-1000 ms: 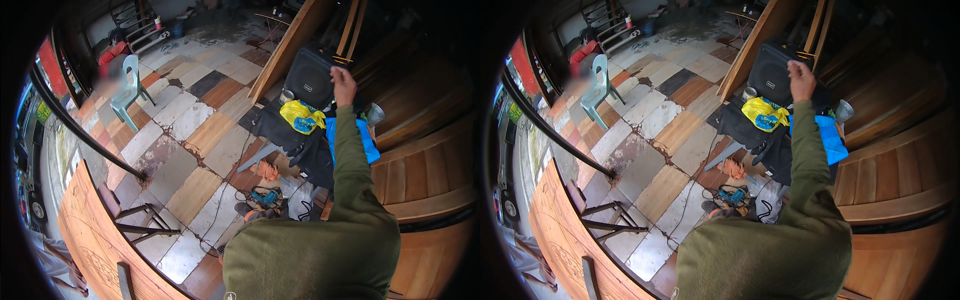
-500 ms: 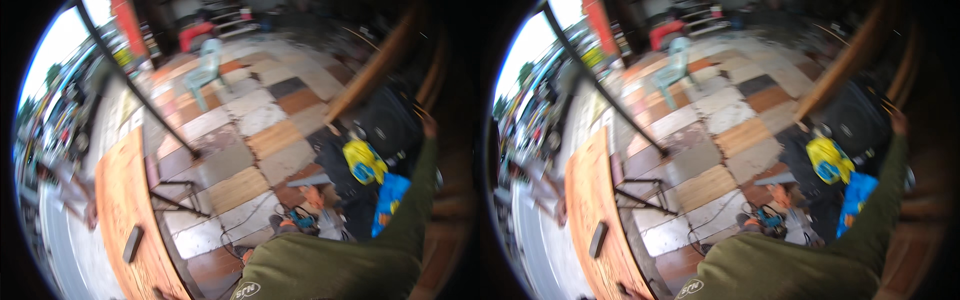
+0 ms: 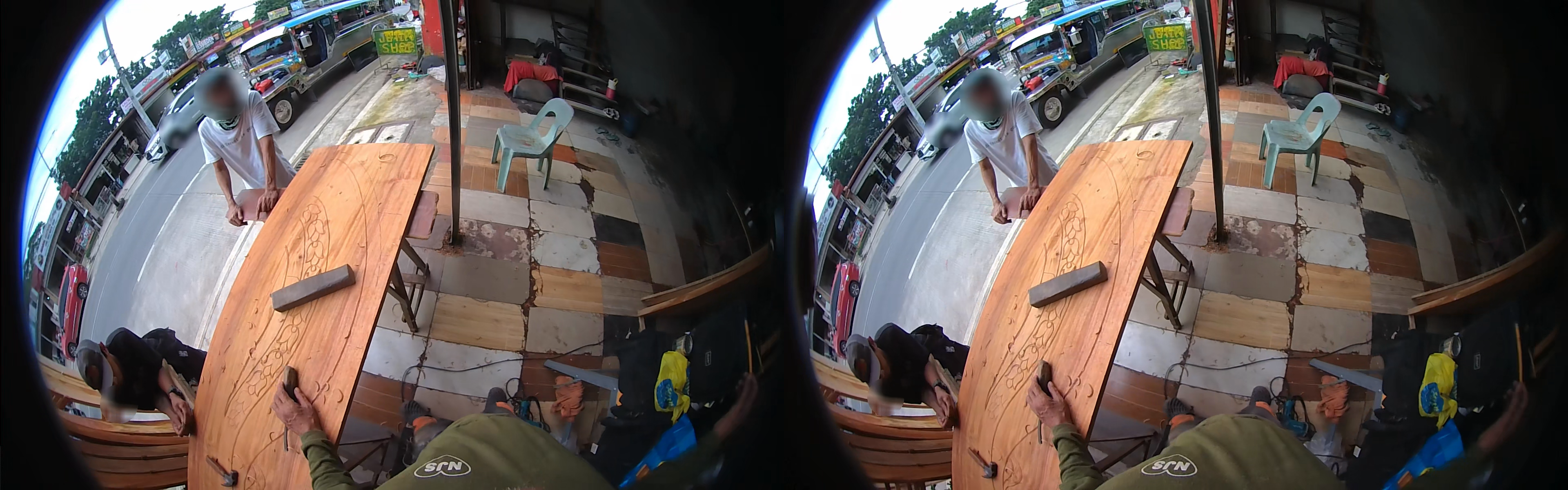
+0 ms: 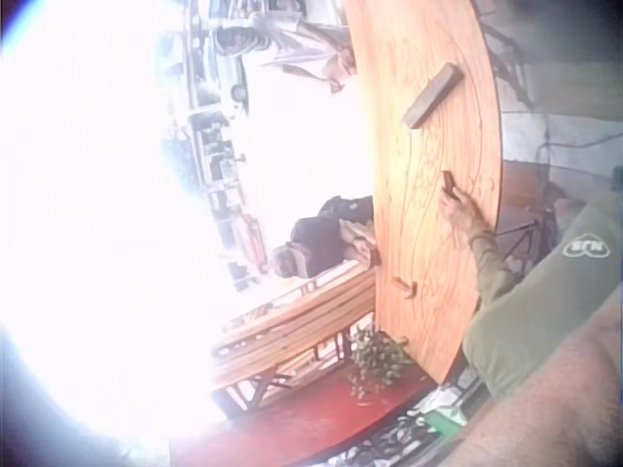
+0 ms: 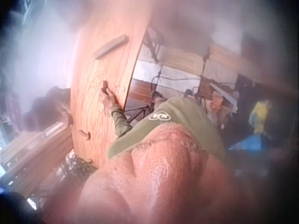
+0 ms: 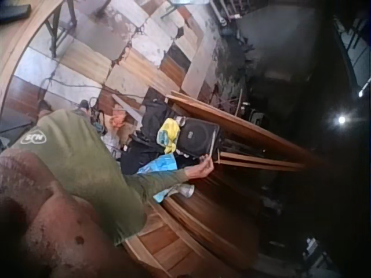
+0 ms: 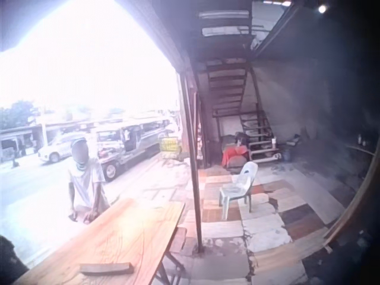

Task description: The person carves a decorative floral pattern into a large wooden board using a chisel and a wooden mallet. The person traces the design with a pencil, holds the chisel against the wood, and strikes it with the mallet to remove wood chips.

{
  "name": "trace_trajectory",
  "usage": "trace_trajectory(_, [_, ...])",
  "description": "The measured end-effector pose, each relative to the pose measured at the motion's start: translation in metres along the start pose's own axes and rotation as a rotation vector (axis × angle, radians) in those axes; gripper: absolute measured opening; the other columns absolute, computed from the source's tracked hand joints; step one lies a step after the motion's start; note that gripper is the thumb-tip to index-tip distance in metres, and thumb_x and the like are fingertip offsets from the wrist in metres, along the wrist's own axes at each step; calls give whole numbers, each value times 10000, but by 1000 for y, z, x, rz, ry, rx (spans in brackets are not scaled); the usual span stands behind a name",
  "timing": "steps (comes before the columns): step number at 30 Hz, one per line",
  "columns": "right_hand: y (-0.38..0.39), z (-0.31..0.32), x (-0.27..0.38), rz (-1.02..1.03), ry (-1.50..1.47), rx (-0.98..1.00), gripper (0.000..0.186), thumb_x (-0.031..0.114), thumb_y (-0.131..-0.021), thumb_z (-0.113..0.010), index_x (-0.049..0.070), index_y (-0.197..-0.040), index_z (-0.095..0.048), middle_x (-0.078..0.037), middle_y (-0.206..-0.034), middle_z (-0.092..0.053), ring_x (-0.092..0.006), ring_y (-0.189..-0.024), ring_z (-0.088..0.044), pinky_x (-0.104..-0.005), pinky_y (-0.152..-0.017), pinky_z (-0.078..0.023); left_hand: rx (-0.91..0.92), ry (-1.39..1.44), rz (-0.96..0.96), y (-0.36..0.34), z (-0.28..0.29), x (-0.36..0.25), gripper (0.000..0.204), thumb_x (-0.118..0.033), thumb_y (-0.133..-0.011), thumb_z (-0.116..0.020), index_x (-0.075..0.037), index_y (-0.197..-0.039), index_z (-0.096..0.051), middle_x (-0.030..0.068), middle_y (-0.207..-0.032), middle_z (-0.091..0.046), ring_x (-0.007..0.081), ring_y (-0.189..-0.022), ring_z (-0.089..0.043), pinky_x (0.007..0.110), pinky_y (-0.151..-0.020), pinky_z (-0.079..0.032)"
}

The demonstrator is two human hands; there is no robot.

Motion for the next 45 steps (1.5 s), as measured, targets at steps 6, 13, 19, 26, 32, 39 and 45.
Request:
trace_trajectory(6, [206,-278,202,-286,-957,718,219,145,-938,-713,31,-1050,-564,-192,-978,-705,-201,-660,-657,-313,-644,-577,7,69,14,-11,18,9,493,-233,-986,-694,-10,-1417,-609,227,-1273,-668,436,-1147,-603,535,-1007,-478])
trace_trajectory(13, [358,-370,389,-541,-1349,1623,183,42,-935,-759,-9,-1032,-613,-230,-938,-715,-194,-700,-667,-293,-583,-537,69,128,-13,-28,11,24,532,-166,-930,-761,-32,-1423,-612,198,-1239,-665,409,-1117,-608,515,-973,-497])
trace_trajectory(19, [430,-416,442,-687,-1252,1918,132,44,-938,-773,-14,-1010,-679,-186,-925,-694,-197,-716,-639,-334,-603,-521,101,183,47,-34,11,43,546,-163,-916,-773,-41,-1426,-622,186,-1231,-664,397,-1094,-605,496,-965,-497])
trace_trajectory(26, [456,-505,505,-349,-1201,1771,231,128,-982,-782,39,-1070,-588,-110,-883,-654,-181,-674,-606,-347,-623,-543,136,376,16,-47,24,14,473,-172,-935,-749,-100,-1390,-644,105,-1093,-628,323,-1008,-587,455,-885,-488])
trace_trajectory(32, [584,-561,638,-406,-1249,2071,246,28,-1002,-684,4,-1234,-605,-142,-992,-703,-208,-873,-676,-365,-822,-566,180,330,-80,-27,28,15,539,-226,-918,-771,-61,-1410,-624,97,-1104,-608,285,-987,-588,410,-867,-503])
trace_trajectory(39, [735,-588,750,306,-1207,2383,225,67,-1059,-643,-47,-1251,-665,-181,-1143,-754,-193,-984,-736,-319,-886,-600,184,262,-209,-34,14,9,500,-290,-904,-753,-60,-1325,-611,63,-1029,-596,245,-942,-604,378,-792,-504])
trace_trajectory(45, [842,-602,778,318,-1047,2570,154,104,-1006,-706,-5,-1113,-679,-88,-1013,-747,-114,-843,-685,-265,-751,-568,140,394,-367,-36,8,7,369,-289,-883,-742,-63,-1166,-670,44,-953,-587,212,-878,-608,351,-742,-502])
Point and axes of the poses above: each hand's wrist, its own y-axis away from the middle knuckle, its own z-axis out of the back of the hand, x = y × z, the point moved 5 cm from there along -y, towards the middle knuckle
